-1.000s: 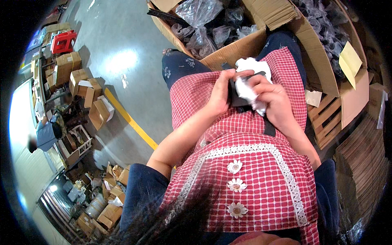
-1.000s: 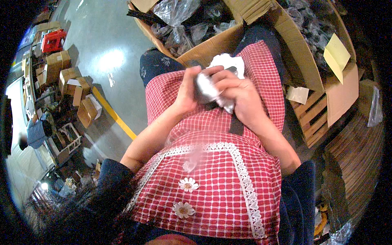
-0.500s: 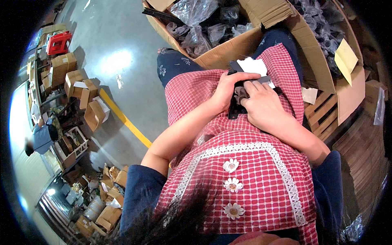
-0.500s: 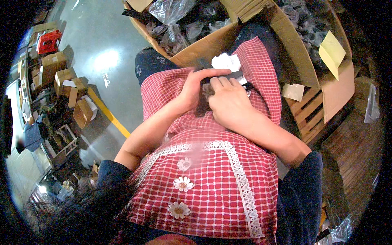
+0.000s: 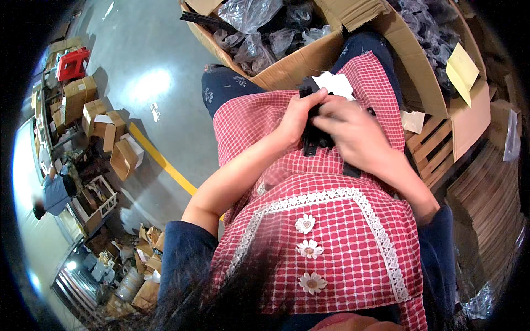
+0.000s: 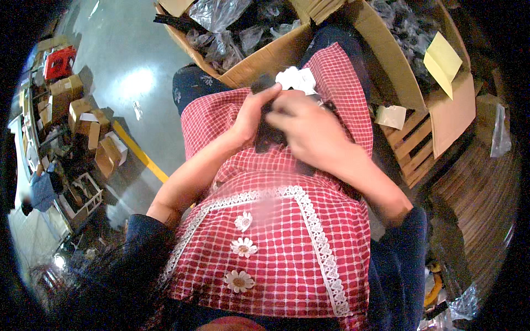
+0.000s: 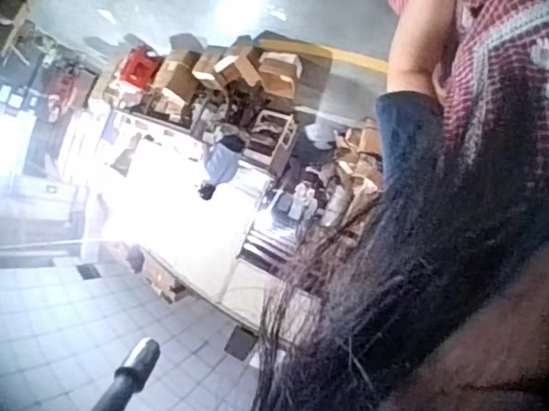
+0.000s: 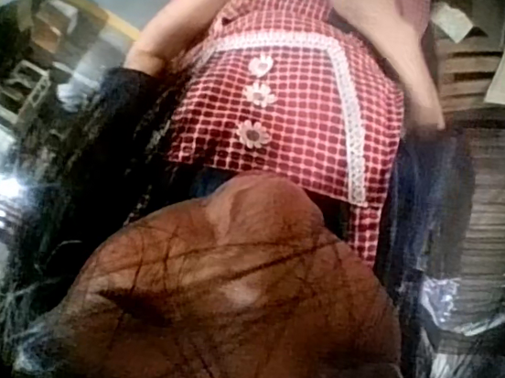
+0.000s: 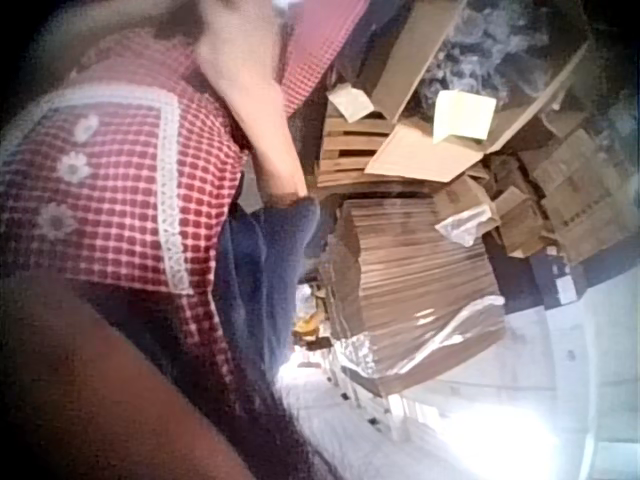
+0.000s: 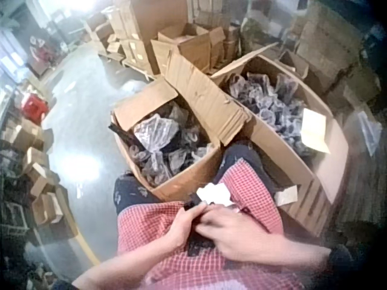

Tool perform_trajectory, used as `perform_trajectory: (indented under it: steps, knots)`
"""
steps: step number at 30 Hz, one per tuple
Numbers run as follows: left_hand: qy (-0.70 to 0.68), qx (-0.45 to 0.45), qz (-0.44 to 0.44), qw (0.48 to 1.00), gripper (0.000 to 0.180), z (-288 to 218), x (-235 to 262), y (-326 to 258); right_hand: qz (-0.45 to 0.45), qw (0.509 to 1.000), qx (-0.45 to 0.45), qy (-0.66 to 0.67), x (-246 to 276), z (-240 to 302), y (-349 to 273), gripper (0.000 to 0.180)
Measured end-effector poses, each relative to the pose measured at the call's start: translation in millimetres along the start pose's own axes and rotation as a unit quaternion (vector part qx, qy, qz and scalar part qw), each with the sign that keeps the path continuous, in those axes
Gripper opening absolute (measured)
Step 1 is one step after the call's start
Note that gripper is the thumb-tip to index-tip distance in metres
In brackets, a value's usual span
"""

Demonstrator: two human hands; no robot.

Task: The person takes black plastic components from a box, wipes them with a cloth, and places them into individual plastic bags.

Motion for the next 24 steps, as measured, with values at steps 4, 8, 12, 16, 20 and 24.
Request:
perform_trajectory:
  steps: [4,8,12,16,20,24]
  knots:
    - [0.066,0.003,0.034,0.997,0.058,-8,-1,-3,0.061,0.997,-0.052,-0.004,-39,-12,0,0.026]
    - [0.056,-0.027,0.015,0.998,0.058,-12,2,-5,-0.031,0.990,-0.072,-0.119,-5,2,-1,0.017]
    - [0.042,-0.021,-0.005,0.999,0.055,-9,4,-5,-0.075,0.990,-0.060,-0.099,-5,-3,9,0.009]
    - [0.074,-0.023,0.006,0.997,0.055,-6,4,-1,0.014,0.999,-0.030,0.020,-35,-9,13,0.006]
    - [0.043,-0.015,-0.004,0.999,0.054,-5,9,-2,0.029,0.972,-0.026,0.232,-37,3,8,0.008]
    - [-0.067,-0.022,-0.040,0.997,0.043,2,11,1,0.060,0.988,0.001,0.143,-38,15,7,0.010]
Point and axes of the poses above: each hand's wrist, its own y-axis towards the middle knuckle, its own x-axis out of the back of the hand, z = x × y, the point moved 10 cm from there along y, towards the middle knuckle, and after that the axes turned 7 degrees about z, right-handed, at the moved point
